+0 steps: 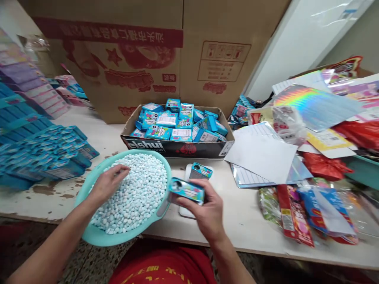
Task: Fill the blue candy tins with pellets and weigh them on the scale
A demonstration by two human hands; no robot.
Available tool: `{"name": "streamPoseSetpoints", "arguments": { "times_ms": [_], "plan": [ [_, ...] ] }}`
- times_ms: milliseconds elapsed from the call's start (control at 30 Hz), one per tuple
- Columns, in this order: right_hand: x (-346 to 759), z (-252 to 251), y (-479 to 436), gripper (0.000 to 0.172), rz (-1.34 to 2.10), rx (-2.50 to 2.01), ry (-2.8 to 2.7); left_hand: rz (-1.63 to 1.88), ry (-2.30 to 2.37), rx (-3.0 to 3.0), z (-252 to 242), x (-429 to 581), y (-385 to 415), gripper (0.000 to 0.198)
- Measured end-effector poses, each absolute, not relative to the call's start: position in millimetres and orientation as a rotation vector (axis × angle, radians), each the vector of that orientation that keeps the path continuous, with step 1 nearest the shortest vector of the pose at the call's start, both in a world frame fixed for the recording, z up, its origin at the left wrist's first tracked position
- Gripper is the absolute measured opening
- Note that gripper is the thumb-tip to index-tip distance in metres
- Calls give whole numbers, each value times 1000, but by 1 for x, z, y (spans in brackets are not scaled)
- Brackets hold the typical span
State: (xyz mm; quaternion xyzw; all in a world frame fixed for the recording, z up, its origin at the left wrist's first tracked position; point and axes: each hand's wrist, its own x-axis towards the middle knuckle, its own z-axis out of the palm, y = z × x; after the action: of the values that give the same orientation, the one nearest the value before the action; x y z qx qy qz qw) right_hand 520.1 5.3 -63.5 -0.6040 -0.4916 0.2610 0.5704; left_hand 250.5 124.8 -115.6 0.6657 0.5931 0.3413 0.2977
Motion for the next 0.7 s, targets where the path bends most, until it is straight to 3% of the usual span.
{"name": "streamPoseSetpoints", "arguments": {
  "times_ms": [167, 400, 633, 700],
  "plan": [
    [609, -92, -21, 50, 58, -1712, -824, 567, 1546, 2085, -131, 245, 112, 34],
    [663, -158, -40, 61, -25, -1840, -602, 478, 1581, 2083, -128, 251, 113, 42],
    [645, -144, -38, 59, -595, -1836, -1169, 565, 1638, 2059, -120, 260, 102, 37],
    [628, -140, -19, 61, -490, -1750, -1279, 664, 1636, 2015, -113, 267, 100, 35]
  ]
}}
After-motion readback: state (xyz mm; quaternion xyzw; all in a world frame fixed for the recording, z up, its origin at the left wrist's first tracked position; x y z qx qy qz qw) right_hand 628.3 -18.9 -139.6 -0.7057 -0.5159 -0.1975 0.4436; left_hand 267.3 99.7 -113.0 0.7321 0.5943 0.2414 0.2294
